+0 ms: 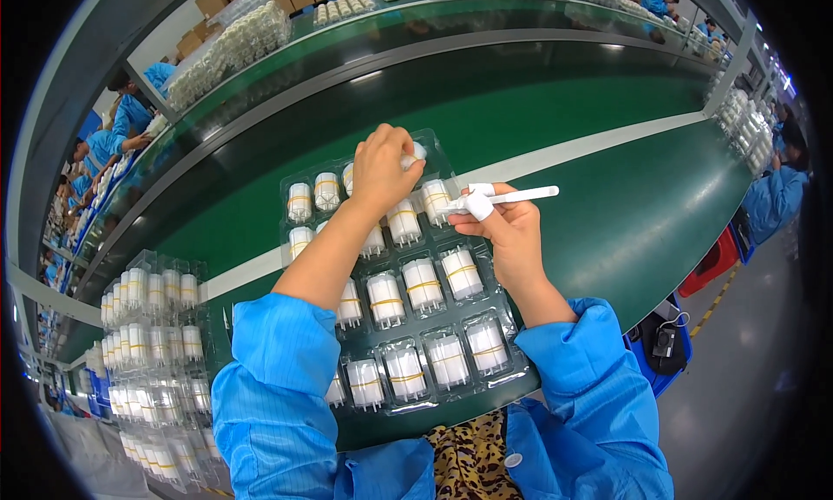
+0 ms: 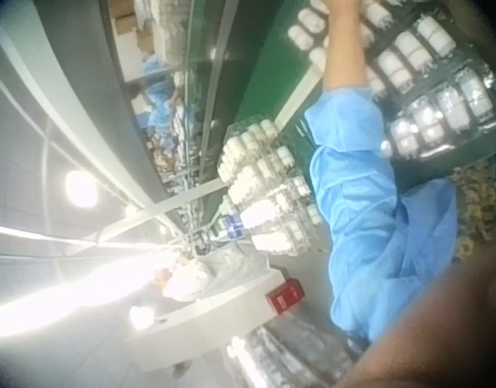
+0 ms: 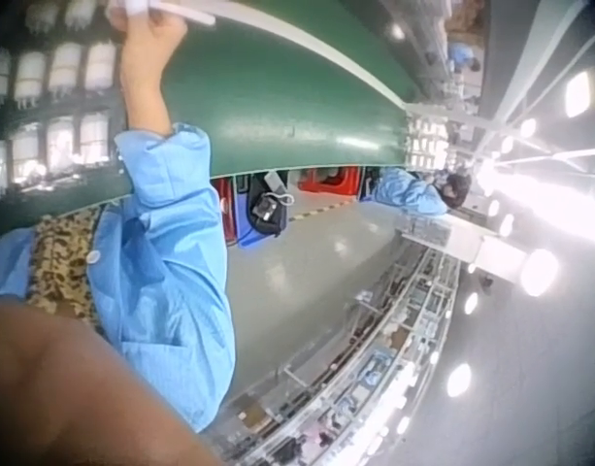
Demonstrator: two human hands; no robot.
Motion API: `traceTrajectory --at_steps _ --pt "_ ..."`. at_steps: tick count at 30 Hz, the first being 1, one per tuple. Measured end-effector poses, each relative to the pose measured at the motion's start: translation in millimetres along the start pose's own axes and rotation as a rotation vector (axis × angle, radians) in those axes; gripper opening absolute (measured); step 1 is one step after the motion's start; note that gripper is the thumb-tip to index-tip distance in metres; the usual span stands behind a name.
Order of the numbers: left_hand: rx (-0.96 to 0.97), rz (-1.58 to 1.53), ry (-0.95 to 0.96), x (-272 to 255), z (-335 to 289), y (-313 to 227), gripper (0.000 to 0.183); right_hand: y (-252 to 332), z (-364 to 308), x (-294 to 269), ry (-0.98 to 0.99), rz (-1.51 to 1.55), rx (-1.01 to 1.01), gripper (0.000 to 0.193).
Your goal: The person adjusts small electronic components in a plastic blister tray using tweezers.
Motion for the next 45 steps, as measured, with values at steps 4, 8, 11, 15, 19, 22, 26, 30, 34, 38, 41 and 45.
traceTrajectory --at_steps 4,8,11,15,19,22,26,30,34,38,41,45 --pt "-0.172 -0.025 0.029 0.5 -2.4 -2.8 0.031 -1.8 1.2 -0.7 -0.005 -0.002 -0.002 0.019" --pt "-0.094 -0.136 0.03 2.8 -7.9 -5.4 0.036 -1.9 0.6 0.9 0.005 -0.003 0.002 0.019" --pt "-0.101 -0.135 0.071 2.2 -7.5 -9.2 0.038 -3.8 0.9 0.1 0.002 0.028 0.037 0.016" --pt "-0.052 -0.025 0.056 3.2 -3.6 -20.4 0.038 -3.9 0.3 -1.1 0.008 0.032 0.033 0.017" --pt "-0.049 -0.192 -0.007 8.9 -7.1 -10.5 0.036 -6.1 1.0 -0.3 0.009 0.043 0.034 0.018" --pt "-0.1 -0.23 0.099 8.2 -5.7 -6.9 0.028 -6.8 1.6 -1.6 0.005 0.022 0.033 0.018" --pt "0.04 -0.076 0.013 12.0 -9.1 -7.3 0.021 -7.7 -0.5 2.8 0.028 0.016 0.043 0.018" --pt "0.04 -0.08 0.017 15.2 -7.6 -14.3 0.025 -6.4 0.2 -2.5 0.001 0.011 0.031 0.02" --pt "0.025 -0.061 -0.035 15.1 -13.2 -16.4 0.03 -10.9 0.3 -1.2 0.005 -0.009 0.033 0.02" --pt "0.044 -0.118 0.019 10.1 -14.0 -18.3 0.027 -8.3 -0.9 0.2 0.003 -0.017 0.025 0.021" --pt "0.149 0.048 0.003 14.9 -12.7 -20.1 0.021 -7.4 -1.0 0.7 0.01 -0.014 0.02 0.021" --pt "0.091 0.067 0.082 18.0 -7.6 -17.6 0.025 -8.6 -0.8 1.7 0.017 -0.012 0.021 0.021"
Point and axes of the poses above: each hand's wrist, its own z-axis towards the middle knuckle, its own x-axis out of the palm, y = z × x, the point moved 2 cm from there along z, towards the middle knuckle, and after that the axes turned 14 degrees about -y, right-handed, at the moved point
